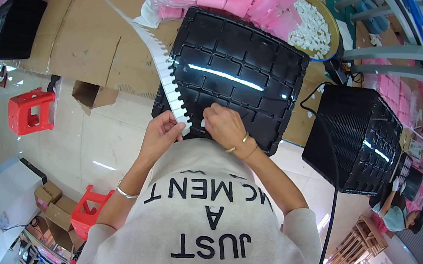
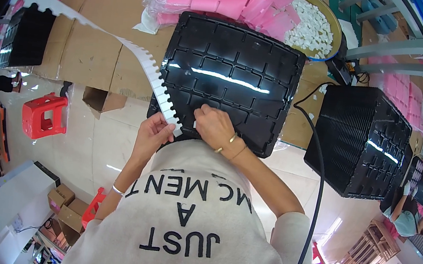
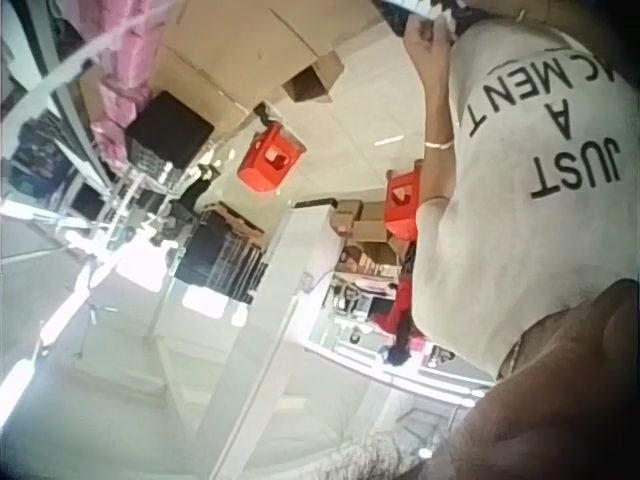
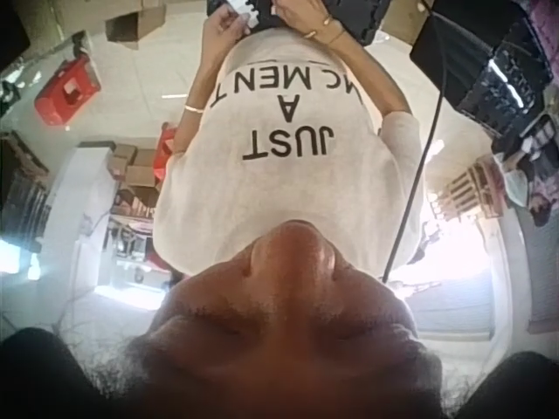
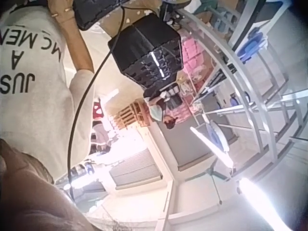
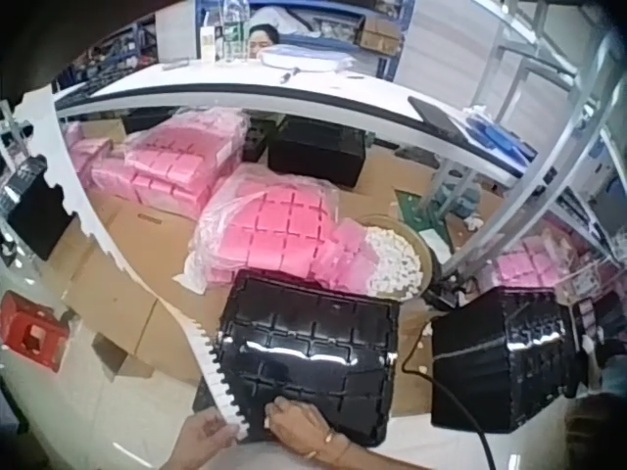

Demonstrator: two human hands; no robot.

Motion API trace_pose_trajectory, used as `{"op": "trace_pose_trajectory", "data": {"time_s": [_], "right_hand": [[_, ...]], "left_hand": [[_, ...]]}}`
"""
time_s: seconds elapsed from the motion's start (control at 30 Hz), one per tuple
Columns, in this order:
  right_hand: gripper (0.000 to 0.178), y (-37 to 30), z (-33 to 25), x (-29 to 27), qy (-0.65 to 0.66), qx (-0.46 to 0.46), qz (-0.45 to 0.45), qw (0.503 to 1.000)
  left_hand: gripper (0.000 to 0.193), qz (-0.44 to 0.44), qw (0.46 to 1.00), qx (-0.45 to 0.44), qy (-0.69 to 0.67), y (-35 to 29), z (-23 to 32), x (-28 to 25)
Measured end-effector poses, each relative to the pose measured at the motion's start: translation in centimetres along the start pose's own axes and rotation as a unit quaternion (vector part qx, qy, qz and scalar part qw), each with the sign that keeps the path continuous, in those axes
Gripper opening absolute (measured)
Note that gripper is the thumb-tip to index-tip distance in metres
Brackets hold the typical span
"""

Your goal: The person applies adhesive pads onto a black plastic tray, presses a pink foam insert into the tray, and handles and stacks the plastic trays.

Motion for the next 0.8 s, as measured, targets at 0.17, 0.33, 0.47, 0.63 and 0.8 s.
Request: {"op": "trace_pose_trajectory", "data": {"time_s": [0.17,0.33,0.47,0.63,0.8], "right_hand": [[0.007,-0.4,-0.2,0.0,-0.018,-0.011,0.024,0.999],[0.009,-1.6,-2.6,0.3,-0.017,-0.039,0.020,0.999],[0.010,-2.8,-3.9,-0.6,0.126,0.000,0.053,0.991],[0.010,-3.0,-2.4,-2.9,0.324,0.142,0.074,0.932],[0.009,-3.8,0.5,-2.8,0.512,0.310,0.021,0.801]], "left_hand": [[0.008,-0.021,1.000,0.006,-0.005,0.5,0.0,0.3],[0.007,-0.011,0.999,0.027,-0.020,0.6,0.4,0.0],[0.007,0.000,1.000,0.014,-0.005,0.3,0.5,-0.1],[0.009,-0.006,0.999,-0.010,-0.035,0.0,1.0,0.9],[0.012,-0.029,0.997,-0.050,-0.050,-0.3,1.4,2.7]]}}
Point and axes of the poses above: each hand's wrist, its own y-axis towards the middle knuckle, its own x-axis out of the palm, z = x × y, the point moved 5 cm from there along y, towards the middle knuckle, and after that the axes turned 12 degrees about z, right-handed, at the moved point
